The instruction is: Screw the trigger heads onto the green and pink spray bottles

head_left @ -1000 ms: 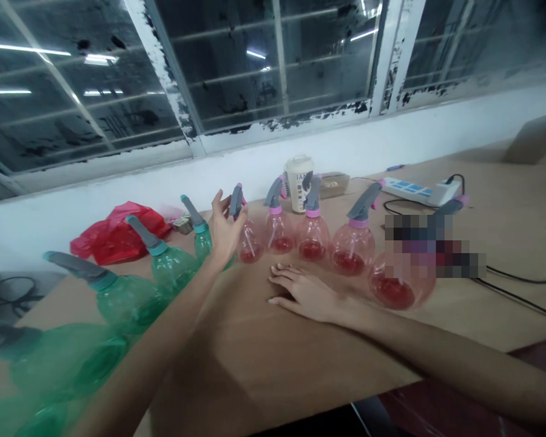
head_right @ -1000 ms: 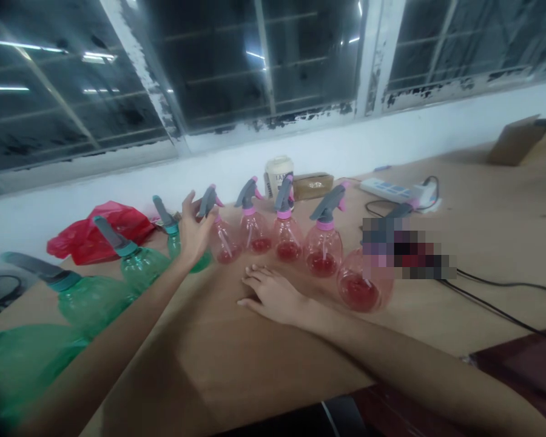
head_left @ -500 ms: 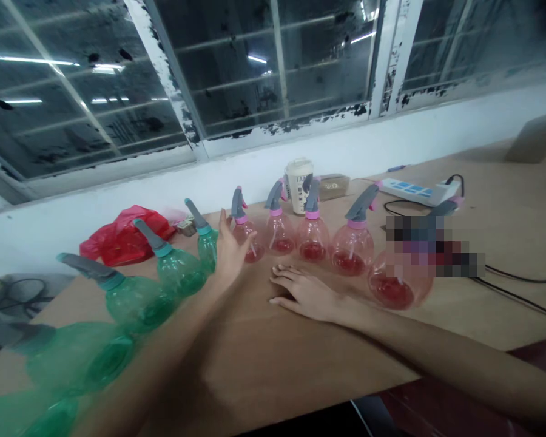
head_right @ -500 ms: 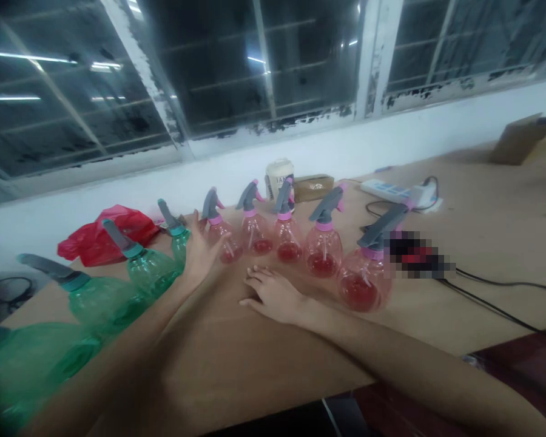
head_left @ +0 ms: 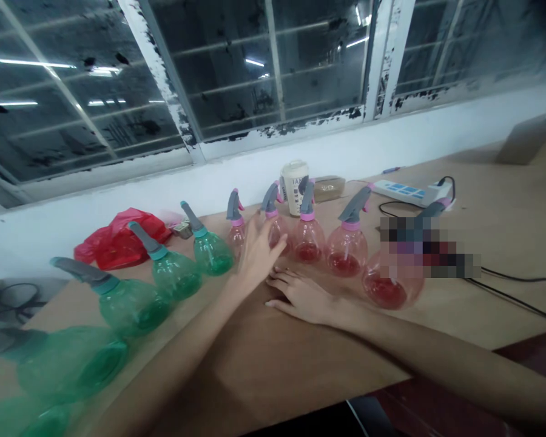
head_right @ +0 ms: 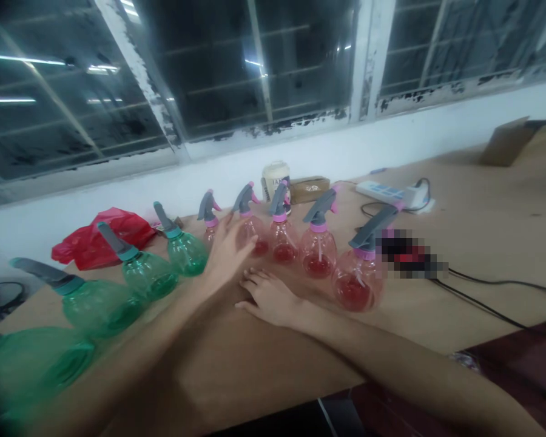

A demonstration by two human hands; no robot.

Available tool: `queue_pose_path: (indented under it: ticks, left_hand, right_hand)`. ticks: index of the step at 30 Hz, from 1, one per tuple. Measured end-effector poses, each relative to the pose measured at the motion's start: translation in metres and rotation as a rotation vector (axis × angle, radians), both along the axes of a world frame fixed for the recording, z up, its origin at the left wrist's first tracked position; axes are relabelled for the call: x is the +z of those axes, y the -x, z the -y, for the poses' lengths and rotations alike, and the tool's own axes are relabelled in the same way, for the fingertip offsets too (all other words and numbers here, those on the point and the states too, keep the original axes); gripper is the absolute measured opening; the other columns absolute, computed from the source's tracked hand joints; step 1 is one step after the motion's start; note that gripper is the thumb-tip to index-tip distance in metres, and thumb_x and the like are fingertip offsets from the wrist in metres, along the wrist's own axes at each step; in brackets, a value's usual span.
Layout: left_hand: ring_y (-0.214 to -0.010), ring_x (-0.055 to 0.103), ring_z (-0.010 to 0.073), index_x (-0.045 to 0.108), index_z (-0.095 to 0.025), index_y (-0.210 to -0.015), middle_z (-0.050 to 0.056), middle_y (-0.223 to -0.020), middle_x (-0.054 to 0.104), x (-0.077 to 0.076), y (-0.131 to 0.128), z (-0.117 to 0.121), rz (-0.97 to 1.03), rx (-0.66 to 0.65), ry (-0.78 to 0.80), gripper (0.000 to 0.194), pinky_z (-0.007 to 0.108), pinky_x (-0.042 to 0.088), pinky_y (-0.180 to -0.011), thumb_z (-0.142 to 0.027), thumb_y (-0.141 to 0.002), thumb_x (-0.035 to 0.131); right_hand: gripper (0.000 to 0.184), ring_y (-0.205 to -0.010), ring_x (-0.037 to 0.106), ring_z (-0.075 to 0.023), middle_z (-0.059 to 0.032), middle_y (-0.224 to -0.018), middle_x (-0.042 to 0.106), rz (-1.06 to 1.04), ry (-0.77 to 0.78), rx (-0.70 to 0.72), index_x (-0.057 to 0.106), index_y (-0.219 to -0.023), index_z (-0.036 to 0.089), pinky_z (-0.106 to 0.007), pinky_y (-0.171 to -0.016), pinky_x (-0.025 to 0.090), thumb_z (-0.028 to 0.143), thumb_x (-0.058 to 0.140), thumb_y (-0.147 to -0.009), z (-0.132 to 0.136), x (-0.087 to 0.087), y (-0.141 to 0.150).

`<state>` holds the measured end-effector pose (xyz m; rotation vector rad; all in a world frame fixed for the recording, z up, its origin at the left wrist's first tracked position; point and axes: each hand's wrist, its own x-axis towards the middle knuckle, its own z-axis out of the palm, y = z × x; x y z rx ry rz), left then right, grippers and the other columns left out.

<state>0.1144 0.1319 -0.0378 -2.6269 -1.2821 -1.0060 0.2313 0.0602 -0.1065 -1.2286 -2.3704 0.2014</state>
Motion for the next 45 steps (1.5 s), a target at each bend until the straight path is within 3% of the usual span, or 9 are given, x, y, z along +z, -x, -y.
queue_pose_path:
  ticks: [7, 17, 21, 26, 30, 35, 38, 41, 45]
  left_hand:
    - [-0.112, 0.053, 0.0294, 0.048, -0.021, -0.13, 0.015, -0.121, 0.048, 0.01, -0.026, -0.022, -0.049, 0.067, 0.12, 0.048, 0.044, 0.044, -0.094, -0.045, -0.088, 0.049]
    - [-0.097, 0.058, 0.0268, 0.055, -0.027, -0.122, 0.011, -0.112, 0.052, 0.016, -0.008, 0.011, -0.179, 0.095, 0.005, 0.035, 0.04, 0.048, -0.083, -0.039, -0.09, 0.048]
    - [-0.093, 0.059, 0.0247, 0.057, -0.027, -0.118, 0.01, -0.113, 0.053, 0.019, 0.004, 0.027, -0.232, 0.068, 0.0, 0.032, 0.039, 0.05, -0.08, -0.038, -0.091, 0.045]
    - [-0.095, 0.058, 0.0234, 0.058, -0.027, -0.117, 0.009, -0.111, 0.054, 0.025, 0.027, 0.05, -0.286, 0.016, 0.018, 0.029, 0.039, 0.05, -0.083, -0.034, -0.092, 0.046]
    - [-0.102, 0.056, 0.0237, 0.058, -0.026, -0.115, 0.007, -0.114, 0.055, 0.028, 0.058, 0.072, -0.275, 0.0, 0.058, 0.027, 0.043, 0.048, -0.091, -0.031, -0.092, 0.043]
    - [-0.104, 0.056, 0.0249, 0.055, -0.032, -0.123, 0.006, -0.118, 0.057, 0.034, 0.099, 0.097, -0.22, 0.022, 0.164, 0.034, 0.046, 0.046, -0.094, -0.035, -0.092, 0.041]
    - [-0.111, 0.055, 0.0233, 0.046, -0.041, -0.131, 0.001, -0.129, 0.053, 0.037, 0.119, 0.108, -0.234, -0.018, 0.246, 0.039, 0.045, 0.041, -0.101, -0.037, -0.092, 0.043]
    - [-0.126, 0.044, 0.0266, 0.044, -0.046, -0.13, -0.004, -0.14, 0.044, 0.035, 0.136, 0.12, -0.245, -0.044, 0.322, 0.044, 0.048, 0.032, -0.108, -0.041, -0.087, 0.051]
    - [-0.133, 0.036, 0.0287, 0.047, -0.045, -0.127, -0.005, -0.141, 0.045, 0.03, 0.152, 0.134, -0.131, 0.029, 0.385, 0.045, 0.048, 0.031, -0.109, -0.039, -0.084, 0.057]
  right_hand:
    - [0.054, -0.129, 0.043, -0.0261, -0.0169, -0.137, 0.049, 0.024, -0.009, -0.018, 0.053, -0.127, 0.007, -0.04, -0.109, 0.032, 0.047, 0.042, -0.091, 0.001, 0.002, 0.0]
    - [0.049, -0.125, 0.046, -0.0273, -0.0162, -0.127, 0.057, -0.028, 0.007, 0.014, 0.056, -0.123, 0.007, -0.042, -0.105, 0.037, 0.043, 0.045, -0.092, 0.003, 0.004, 0.0]
    - [0.034, -0.105, 0.061, -0.0193, -0.0074, -0.111, 0.067, -0.114, 0.014, 0.175, 0.062, -0.113, 0.016, -0.033, -0.089, 0.049, 0.036, 0.042, -0.094, 0.028, 0.014, 0.012]
    - [0.025, -0.084, 0.065, -0.0135, -0.0025, -0.091, 0.071, -0.222, -0.074, 0.384, 0.068, -0.094, 0.017, -0.025, -0.078, 0.051, 0.031, 0.047, -0.093, 0.048, 0.016, 0.022]
    - [0.018, -0.073, 0.064, -0.0126, -0.0008, -0.079, 0.071, -0.402, -0.139, 0.329, 0.067, -0.085, 0.02, -0.026, -0.073, 0.051, 0.031, 0.053, -0.089, 0.043, 0.015, 0.016]
    - [0.024, -0.061, 0.06, -0.0126, -0.0002, -0.065, 0.065, -0.47, -0.157, 0.184, 0.062, -0.07, 0.02, -0.027, -0.061, 0.049, 0.034, 0.053, -0.087, 0.038, 0.014, 0.011]
    - [0.021, -0.066, 0.062, -0.0129, -0.0005, -0.071, 0.066, -0.476, -0.117, 0.054, 0.062, -0.075, 0.02, -0.027, -0.064, 0.049, 0.034, 0.052, -0.088, 0.03, 0.009, 0.009]
    - [0.015, -0.077, 0.064, -0.0145, -0.0018, -0.084, 0.068, -0.439, -0.025, -0.052, 0.061, -0.089, 0.02, -0.029, -0.072, 0.051, 0.031, 0.051, -0.089, 0.016, 0.002, 0.006]
    - [0.016, -0.088, 0.062, -0.0183, -0.0065, -0.095, 0.064, -0.246, -0.032, -0.071, 0.062, -0.093, 0.018, -0.034, -0.081, 0.051, 0.029, 0.052, -0.088, 0.003, -0.004, 0.002]
